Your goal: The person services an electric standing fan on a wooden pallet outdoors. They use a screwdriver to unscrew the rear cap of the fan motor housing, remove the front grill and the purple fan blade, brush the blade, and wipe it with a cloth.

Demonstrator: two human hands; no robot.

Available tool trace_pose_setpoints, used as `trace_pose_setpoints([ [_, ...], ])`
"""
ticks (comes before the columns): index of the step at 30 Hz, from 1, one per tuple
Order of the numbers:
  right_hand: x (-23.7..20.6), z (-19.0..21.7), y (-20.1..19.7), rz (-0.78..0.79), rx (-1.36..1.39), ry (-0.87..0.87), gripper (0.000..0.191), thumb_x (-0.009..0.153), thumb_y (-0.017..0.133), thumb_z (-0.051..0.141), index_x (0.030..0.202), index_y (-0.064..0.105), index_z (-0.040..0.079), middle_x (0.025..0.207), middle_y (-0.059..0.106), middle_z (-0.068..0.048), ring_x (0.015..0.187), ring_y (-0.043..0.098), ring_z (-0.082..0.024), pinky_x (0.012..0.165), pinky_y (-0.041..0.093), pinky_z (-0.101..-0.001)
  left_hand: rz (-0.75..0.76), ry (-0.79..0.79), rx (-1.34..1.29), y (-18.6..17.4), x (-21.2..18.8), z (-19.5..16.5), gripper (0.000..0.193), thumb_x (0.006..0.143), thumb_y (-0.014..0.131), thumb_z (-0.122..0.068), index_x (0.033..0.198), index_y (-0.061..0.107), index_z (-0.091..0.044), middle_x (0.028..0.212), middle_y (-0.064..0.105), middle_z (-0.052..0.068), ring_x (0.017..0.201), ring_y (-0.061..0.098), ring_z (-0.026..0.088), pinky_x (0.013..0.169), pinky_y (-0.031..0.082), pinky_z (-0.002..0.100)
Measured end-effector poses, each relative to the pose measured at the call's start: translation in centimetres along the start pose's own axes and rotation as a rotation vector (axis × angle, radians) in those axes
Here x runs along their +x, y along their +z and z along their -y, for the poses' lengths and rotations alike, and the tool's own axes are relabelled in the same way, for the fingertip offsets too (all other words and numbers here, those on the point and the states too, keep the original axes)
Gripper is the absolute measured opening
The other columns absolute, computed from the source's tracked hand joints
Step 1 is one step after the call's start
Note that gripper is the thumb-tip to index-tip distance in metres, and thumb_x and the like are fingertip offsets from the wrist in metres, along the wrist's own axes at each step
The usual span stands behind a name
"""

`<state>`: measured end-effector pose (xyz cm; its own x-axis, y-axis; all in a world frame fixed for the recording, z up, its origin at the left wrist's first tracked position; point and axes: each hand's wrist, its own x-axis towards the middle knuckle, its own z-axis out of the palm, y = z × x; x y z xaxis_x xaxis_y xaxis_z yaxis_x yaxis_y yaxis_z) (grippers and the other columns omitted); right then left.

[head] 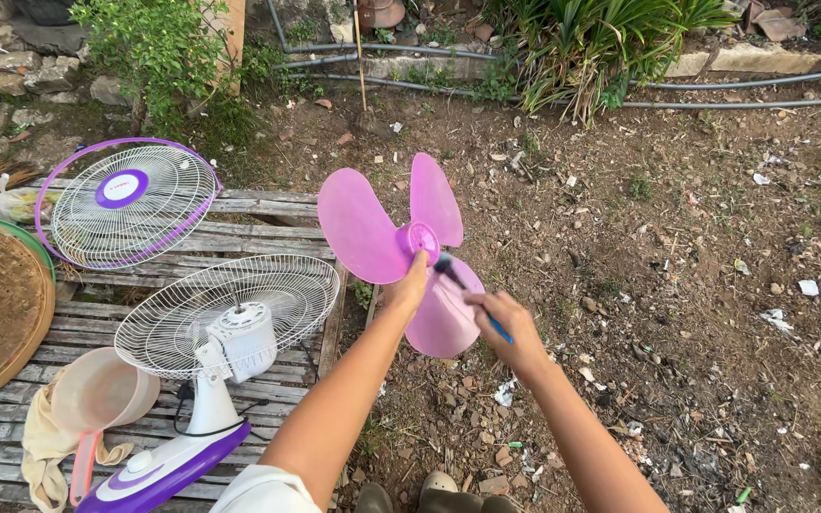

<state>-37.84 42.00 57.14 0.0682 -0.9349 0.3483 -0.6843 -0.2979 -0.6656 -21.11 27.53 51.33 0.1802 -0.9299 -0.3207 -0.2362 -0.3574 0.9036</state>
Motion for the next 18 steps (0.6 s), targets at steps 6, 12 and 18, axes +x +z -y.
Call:
trace_pose_setpoints([
  [6,1.4,-2.4,-0.3,0.022,-0.043,-0.087,0.028,0.1,0.056,0.014,0.119,0.075,0.007,0.083,0.072,-0.009,0.071,0.059,-0.021,0.077,0.053,-0.035,-0.013,0.007,0.04,0.1,-1.1,-0.9,0.08,0.085,0.061,-0.057,0.149,0.05,-0.01,0.154,0.05,0.016,0.143,0.045,0.033,0.121,0.022,0.045],
  [12,-0.7,-2.0,2.0,-0.063,0.164,-0.061,0.031,0.097,0.048,0.008,0.118,0.071,0.006,0.094,0.075,-0.008,0.071,0.059,-0.018,0.062,0.05,-0.0321,-0.01,0.018,0.179,0.1,0.0,-0.9,0.079,0.096,0.045,-0.063,0.153,0.039,-0.01,0.156,0.041,0.019,0.144,0.035,0.039,0.12,0.005,0.054],
  [18,-1.6,-2.0,2.1,-0.014,0.025,-0.065,0.032,0.097,0.053,0.005,0.124,0.068,0.001,0.091,0.074,-0.009,0.085,0.062,-0.023,0.081,0.051,-0.0393,0.052,0.183,-0.045,0.3,1.1,1.2,0.073,0.097,0.047,-0.057,0.15,0.046,-0.007,0.155,0.047,0.017,0.143,0.044,0.033,0.119,0.029,0.042],
])
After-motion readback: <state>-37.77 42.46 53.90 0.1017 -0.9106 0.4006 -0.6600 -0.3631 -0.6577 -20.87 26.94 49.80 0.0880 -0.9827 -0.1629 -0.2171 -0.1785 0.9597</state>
